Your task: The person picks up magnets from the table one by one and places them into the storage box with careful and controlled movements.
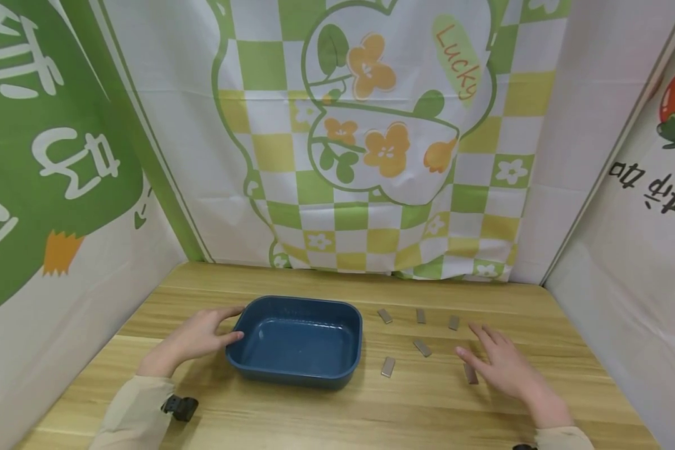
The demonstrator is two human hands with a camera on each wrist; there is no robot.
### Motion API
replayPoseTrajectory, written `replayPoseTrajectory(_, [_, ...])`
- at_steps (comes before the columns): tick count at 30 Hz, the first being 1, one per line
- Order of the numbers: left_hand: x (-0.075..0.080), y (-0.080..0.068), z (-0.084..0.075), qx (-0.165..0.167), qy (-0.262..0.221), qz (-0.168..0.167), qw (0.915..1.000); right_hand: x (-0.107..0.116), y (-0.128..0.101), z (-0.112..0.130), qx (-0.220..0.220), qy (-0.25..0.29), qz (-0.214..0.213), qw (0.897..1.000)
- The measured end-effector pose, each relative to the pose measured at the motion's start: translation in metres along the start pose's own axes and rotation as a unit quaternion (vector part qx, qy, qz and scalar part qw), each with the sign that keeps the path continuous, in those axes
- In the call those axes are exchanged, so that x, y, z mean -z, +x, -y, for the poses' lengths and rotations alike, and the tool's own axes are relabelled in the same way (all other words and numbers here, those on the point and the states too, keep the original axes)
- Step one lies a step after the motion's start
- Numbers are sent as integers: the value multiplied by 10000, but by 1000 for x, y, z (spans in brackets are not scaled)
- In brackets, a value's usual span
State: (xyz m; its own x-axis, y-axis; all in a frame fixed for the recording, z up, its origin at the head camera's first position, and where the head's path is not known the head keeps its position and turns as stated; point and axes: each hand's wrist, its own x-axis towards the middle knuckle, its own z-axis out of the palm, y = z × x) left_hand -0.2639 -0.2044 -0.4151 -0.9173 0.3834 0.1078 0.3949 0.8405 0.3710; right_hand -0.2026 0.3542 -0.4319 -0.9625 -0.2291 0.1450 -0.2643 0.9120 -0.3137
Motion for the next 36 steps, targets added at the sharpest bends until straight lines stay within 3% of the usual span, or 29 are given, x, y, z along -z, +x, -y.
replayPoseTrajectory(18, [3,3,3,-63,-207,54,9998,1,-5,-3,-191,426,373,9982])
replayPoseTrajectory(26, [3,3,4,-46,-257,16,9997,4,-7,-2,-303,869,719,9932])
replayPoseTrajectory(36, [2,3,5,-4,-289,7,9996,-1,-6,-10,-238,1229,848,9885])
